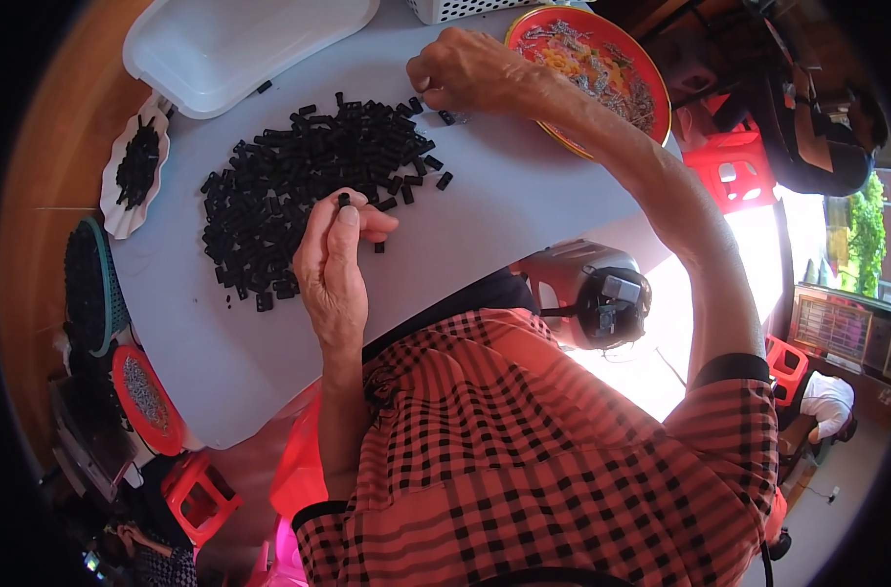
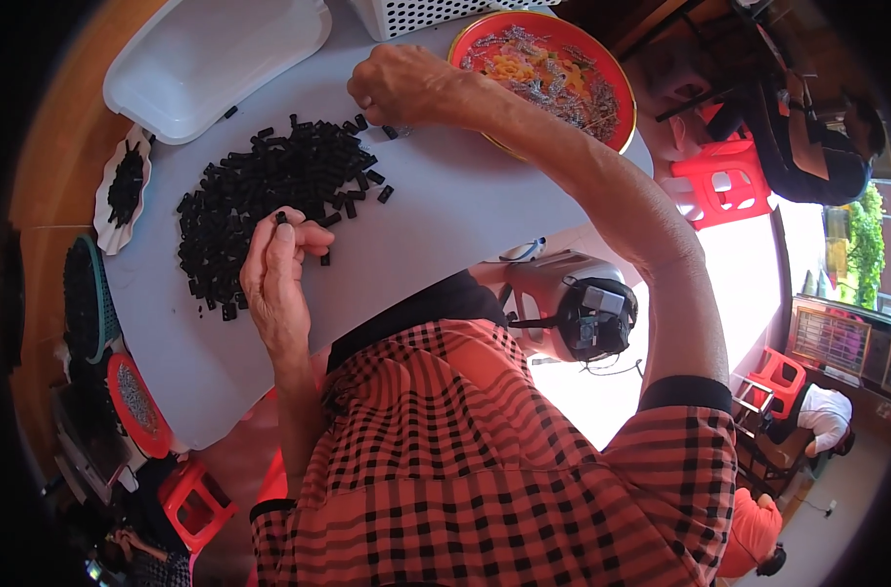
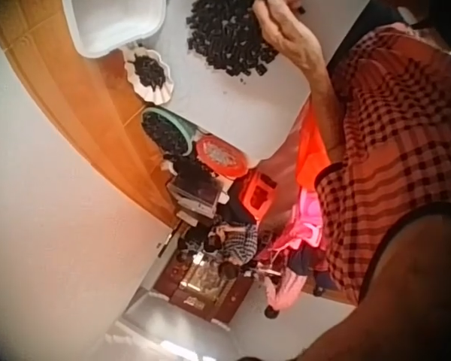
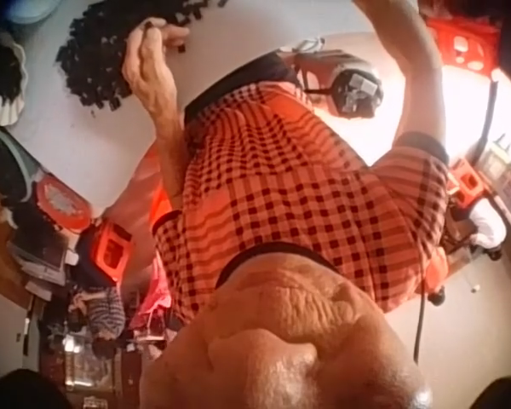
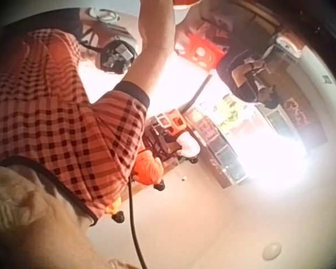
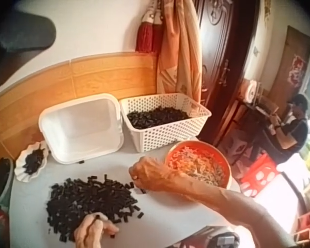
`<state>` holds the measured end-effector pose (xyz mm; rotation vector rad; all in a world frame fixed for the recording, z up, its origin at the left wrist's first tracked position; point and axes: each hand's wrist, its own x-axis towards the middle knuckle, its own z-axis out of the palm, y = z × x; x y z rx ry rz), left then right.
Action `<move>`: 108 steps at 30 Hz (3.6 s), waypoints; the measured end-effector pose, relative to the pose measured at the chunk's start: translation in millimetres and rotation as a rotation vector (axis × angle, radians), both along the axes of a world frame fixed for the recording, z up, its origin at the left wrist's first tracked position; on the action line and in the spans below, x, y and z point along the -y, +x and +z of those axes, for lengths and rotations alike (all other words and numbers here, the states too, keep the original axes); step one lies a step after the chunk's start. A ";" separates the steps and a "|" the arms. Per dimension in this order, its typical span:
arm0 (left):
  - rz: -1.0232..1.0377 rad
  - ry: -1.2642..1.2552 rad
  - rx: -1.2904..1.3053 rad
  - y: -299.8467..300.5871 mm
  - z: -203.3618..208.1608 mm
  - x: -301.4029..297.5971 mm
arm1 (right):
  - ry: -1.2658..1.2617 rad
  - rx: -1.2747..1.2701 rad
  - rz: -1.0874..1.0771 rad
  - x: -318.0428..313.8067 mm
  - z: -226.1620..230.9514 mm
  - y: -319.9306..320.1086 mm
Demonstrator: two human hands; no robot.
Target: The person inspects and sorts small black plastic components by hand on a table.
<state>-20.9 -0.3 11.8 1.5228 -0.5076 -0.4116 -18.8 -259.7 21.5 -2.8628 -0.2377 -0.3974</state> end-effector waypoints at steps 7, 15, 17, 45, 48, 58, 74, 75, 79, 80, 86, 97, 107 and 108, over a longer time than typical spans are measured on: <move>-0.011 -0.025 -0.021 1.8 -2.6 -1.5 | 0.764 -0.215 0.106 -42.4 32.5 -3.6; -0.048 0.003 -0.085 2.4 0.4 -4.4 | 0.921 -0.368 0.216 -80.9 43.6 -14.1; -0.048 -0.003 -0.088 2.2 0.0 -3.5 | 0.888 -0.384 0.164 -82.8 40.4 -16.3; -0.001 -0.146 -0.161 5.7 -4.7 -13.3 | 0.140 -0.177 -0.042 -45.2 4.9 77.3; -0.002 -0.146 -0.172 4.8 -6.1 -11.9 | 0.072 -0.173 -0.077 -53.0 -0.9 86.3; -0.091 -0.298 -0.365 9.9 -6.8 -13.4 | 0.873 -0.319 -0.009 -61.7 19.4 36.1; -0.308 -0.369 -0.596 16.1 -10.2 -13.5 | 1.544 -0.279 0.289 -95.6 -9.9 -18.6; -0.305 -0.370 -0.596 17.2 -10.1 -14.2 | 1.545 -0.281 0.290 -95.9 -10.0 -19.4; -0.412 -0.475 -0.728 21.6 -13.5 -15.9 | 1.565 -0.273 0.285 -98.9 -11.5 -20.4; -0.432 -0.511 -0.757 22.1 -14.8 -16.3 | 1.561 -0.260 0.279 -100.1 -12.0 -20.3; -0.222 -0.372 -0.587 13.9 -9.5 -13.7 | 1.433 -0.119 0.266 -105.8 -13.2 -24.6; -0.078 -0.437 -0.549 10.2 -9.7 -11.4 | 0.898 0.012 0.219 -103.4 -1.2 -27.1; -0.085 -0.368 -0.566 13.8 -2.7 -12.0 | 0.679 0.043 0.245 -111.8 -0.4 -23.3; -0.062 -0.314 -0.525 15.3 -11.6 -12.9 | 0.662 0.042 0.249 -110.7 -0.1 -23.8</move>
